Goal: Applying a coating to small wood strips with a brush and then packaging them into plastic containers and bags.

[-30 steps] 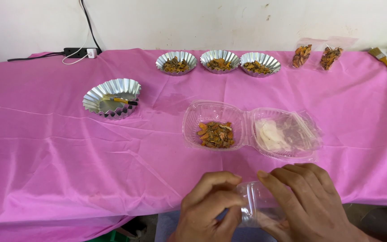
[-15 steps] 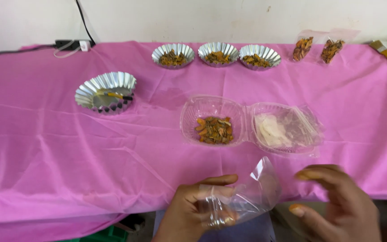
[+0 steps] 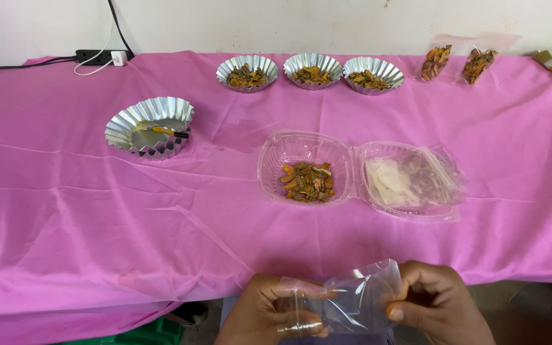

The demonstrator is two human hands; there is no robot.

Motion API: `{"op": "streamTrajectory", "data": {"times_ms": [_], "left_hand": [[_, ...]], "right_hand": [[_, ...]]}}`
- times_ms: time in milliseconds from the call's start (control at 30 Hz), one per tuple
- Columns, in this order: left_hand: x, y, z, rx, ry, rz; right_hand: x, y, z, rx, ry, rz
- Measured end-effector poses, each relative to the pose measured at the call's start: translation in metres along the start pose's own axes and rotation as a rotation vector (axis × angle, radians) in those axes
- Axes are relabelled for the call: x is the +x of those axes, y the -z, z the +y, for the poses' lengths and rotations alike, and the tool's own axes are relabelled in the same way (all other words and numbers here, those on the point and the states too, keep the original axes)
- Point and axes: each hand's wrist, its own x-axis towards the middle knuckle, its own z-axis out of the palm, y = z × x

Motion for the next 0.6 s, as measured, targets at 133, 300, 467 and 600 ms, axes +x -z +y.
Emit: {"op": "streamTrajectory", "data": {"times_ms": [133,300,467,600], "left_hand": [[0.007,0.001,-0.013,0.357,-0.266,0.045],[0.005,-0.017,-0.024,0.217,-0.205,0.179],[0.014,-0.020,-0.042,0.247,-0.194,0.202],[0.019,-0.025,-0.045,0.216,-0.093,0.238]], "right_hand": [[-0.005,-0.028,-0.017,-0.468,0.154,0.275],[-0.011,-0.053,-0.019,-0.834,0.356,0.627],[-0.017,-0.067,-0.015,-0.926,0.268,0.853],[-0.017,-0.070,-0.015,-1.056,0.280,0.928]]}}
